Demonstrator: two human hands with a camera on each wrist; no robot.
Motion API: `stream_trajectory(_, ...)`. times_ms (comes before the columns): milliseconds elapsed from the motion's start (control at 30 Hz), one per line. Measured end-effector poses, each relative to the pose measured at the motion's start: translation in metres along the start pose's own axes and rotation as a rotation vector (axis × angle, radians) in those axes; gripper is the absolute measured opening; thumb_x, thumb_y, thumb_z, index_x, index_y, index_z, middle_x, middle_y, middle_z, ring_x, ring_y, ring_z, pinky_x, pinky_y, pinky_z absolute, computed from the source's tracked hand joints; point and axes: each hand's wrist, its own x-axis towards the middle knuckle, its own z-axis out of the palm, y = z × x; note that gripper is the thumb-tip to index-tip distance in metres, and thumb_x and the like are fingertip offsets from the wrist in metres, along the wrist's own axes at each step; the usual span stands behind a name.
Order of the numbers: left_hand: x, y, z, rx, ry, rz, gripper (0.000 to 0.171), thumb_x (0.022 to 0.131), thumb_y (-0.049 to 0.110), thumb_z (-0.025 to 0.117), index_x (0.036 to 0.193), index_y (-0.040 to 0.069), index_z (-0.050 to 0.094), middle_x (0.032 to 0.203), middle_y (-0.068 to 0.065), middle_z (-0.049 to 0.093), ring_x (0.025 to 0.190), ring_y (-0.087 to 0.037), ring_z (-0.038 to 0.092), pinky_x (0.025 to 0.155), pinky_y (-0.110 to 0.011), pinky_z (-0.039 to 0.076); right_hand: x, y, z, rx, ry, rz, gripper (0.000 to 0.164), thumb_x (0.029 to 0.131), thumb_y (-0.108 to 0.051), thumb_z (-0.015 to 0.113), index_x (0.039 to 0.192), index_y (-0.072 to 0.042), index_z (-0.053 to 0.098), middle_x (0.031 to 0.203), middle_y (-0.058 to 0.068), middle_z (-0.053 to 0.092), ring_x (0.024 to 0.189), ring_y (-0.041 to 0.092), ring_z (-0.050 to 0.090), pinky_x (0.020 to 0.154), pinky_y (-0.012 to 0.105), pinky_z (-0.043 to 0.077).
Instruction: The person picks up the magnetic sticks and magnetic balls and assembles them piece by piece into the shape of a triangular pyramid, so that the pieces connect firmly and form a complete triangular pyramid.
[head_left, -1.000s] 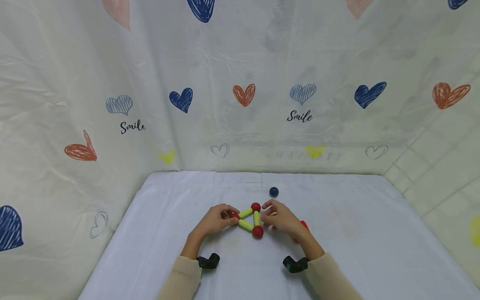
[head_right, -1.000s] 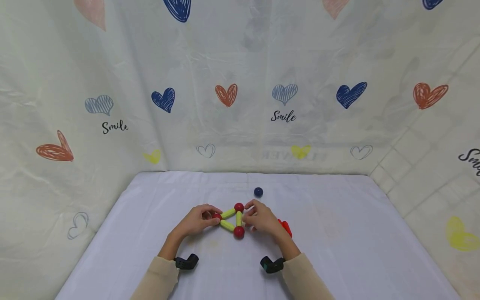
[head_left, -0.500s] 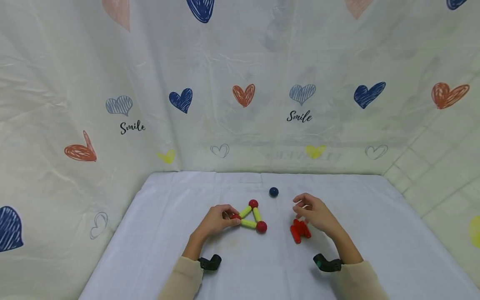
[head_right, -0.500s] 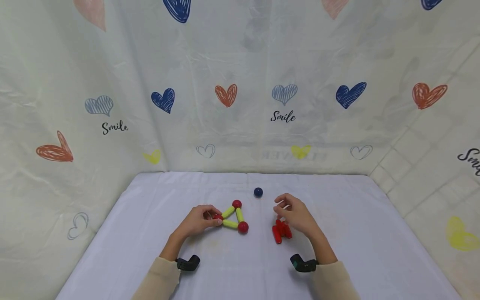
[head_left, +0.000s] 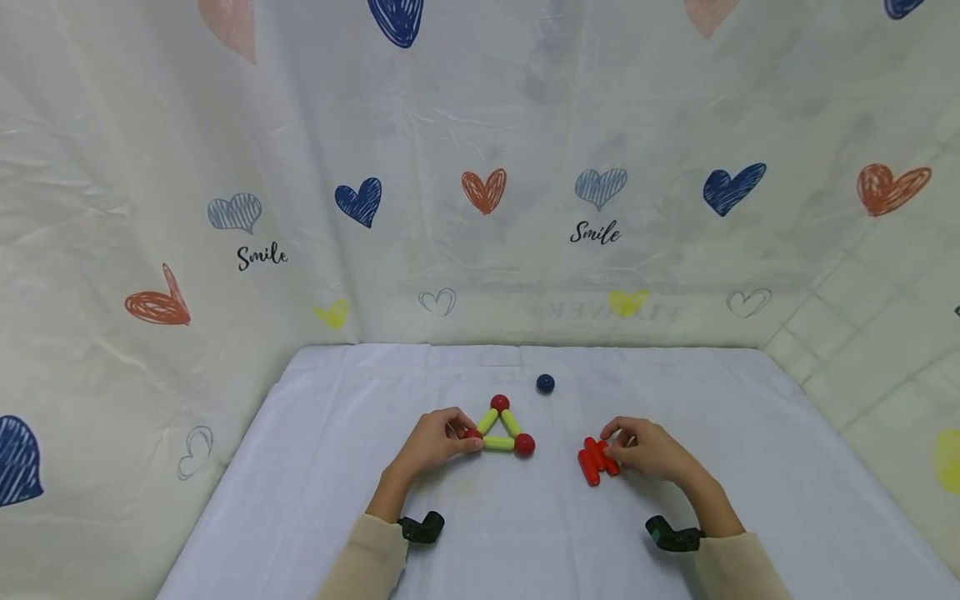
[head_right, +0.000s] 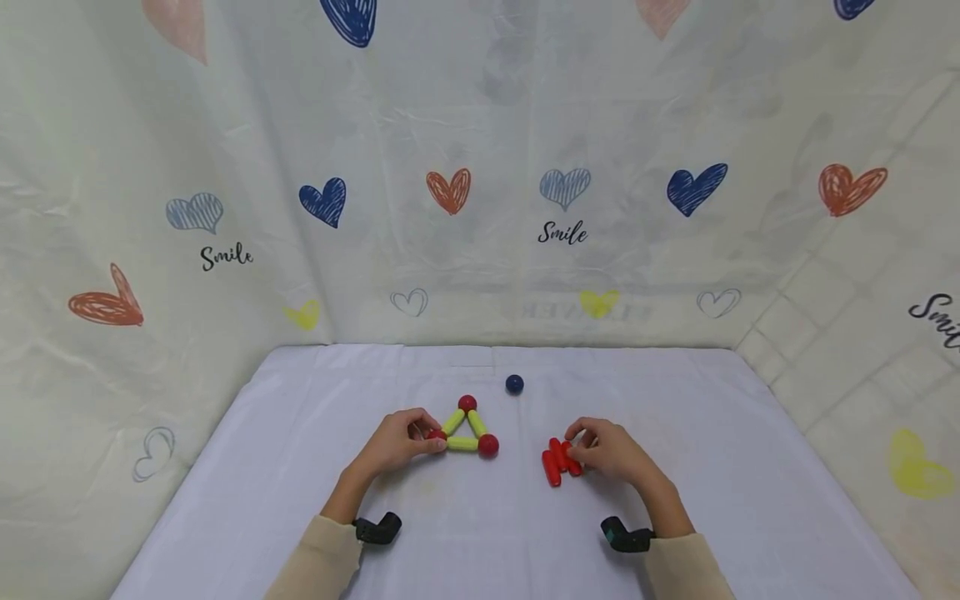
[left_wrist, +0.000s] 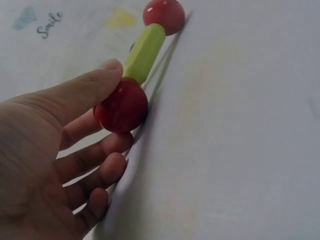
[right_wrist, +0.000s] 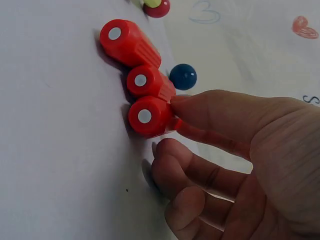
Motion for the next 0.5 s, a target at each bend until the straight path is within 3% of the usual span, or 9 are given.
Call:
stream_trajectory(333, -0.0020, 0.0007, -0.0091, -0.031, -0.067, -0.010, 0.028, 0.084, 0.038, 0.085, 0.105, 0.026, 0.070, 0.090, 0.004, 0.066, 0.082, -0.016, 0.057, 0.071, -0.028, 0.047, -0.0015, 0.0019, -0.0054, -0.045, 0.048, 0.021, 0.020, 0.094, -0.014, 0.069, 0.113, -0.010, 0.066, 0.091, 0.007, 0.062, 0.075, 0.020, 0.058, 0.063, 0.032, 0.051)
stream_trajectory(500, -0.0012, 0.0000, -0.0094, -0.026, -0.076, -0.019, 0.028, 0.084, 0.037, 0.085, 0.106, 0.025, 0.071, 0.091, 0.004, 0.065, 0.083, -0.017, 0.056, 0.072, -0.029, 0.047, -0.0021, 0.0005, -0.0048, -0.057, 0.051, 0.033, 0.025, 0.092, -0.018, 0.074, 0.114, -0.010, 0.066, 0.090, 0.006, 0.062, 0.076, 0.020, 0.057, 0.064, 0.033, 0.051)
